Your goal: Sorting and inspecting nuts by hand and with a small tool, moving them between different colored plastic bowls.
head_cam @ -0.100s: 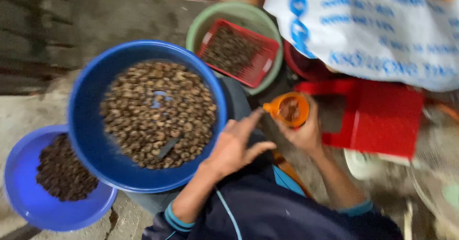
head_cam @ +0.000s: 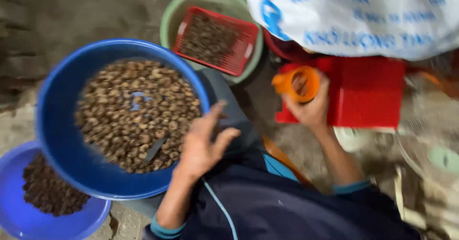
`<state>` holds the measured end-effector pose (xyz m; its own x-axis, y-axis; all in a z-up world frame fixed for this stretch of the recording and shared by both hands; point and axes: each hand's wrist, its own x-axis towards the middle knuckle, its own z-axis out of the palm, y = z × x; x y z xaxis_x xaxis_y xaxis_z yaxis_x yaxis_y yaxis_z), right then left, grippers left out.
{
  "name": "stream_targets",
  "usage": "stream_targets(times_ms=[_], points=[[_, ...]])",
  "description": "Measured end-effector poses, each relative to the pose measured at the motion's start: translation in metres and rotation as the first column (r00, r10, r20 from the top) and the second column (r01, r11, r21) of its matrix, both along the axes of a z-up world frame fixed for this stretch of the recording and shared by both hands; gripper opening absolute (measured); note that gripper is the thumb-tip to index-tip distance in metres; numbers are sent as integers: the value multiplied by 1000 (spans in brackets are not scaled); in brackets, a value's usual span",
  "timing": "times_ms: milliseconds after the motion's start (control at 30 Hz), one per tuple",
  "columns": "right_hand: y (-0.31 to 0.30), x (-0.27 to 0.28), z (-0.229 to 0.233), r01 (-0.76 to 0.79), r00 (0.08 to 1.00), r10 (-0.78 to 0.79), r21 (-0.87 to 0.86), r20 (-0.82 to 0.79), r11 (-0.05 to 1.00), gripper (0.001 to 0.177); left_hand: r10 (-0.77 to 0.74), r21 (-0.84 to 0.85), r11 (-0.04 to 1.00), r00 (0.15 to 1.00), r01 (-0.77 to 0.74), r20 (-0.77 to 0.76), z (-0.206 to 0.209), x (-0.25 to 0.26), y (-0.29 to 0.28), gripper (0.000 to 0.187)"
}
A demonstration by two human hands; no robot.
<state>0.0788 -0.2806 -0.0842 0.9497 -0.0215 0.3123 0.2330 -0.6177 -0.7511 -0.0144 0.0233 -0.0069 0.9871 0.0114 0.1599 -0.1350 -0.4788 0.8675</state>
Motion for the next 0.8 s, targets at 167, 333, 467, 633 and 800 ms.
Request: stream_targets(times_ms=[167, 333, 467, 633, 800], points=[[-116, 18, -20, 156, 984, -157, 25, 81, 987, 79, 239, 120, 969, 942, -216, -236, -32, -36, 64, 35], [-238, 42, -73, 153, 955, -132, -59, 265, 986, 64, 465, 281, 881, 811, -381, -355, -82, -86, 114, 35], [-328, 44, -128, 252, 921, -228, -38, 315, 967, 71, 489, 423, 845, 792, -326, -366, -104, -110, 129, 46], [-305, 50, -103, 139, 972, -131, -31, 193, 990, 36, 468, 435, 854, 789, -286, -399, -118, -112, 132, 47], [-288, 42, -88, 156, 978, -146, -62, 149, 986, 27, 428, 463, 849, 847, -256, -316, -127, -105, 137, 28]])
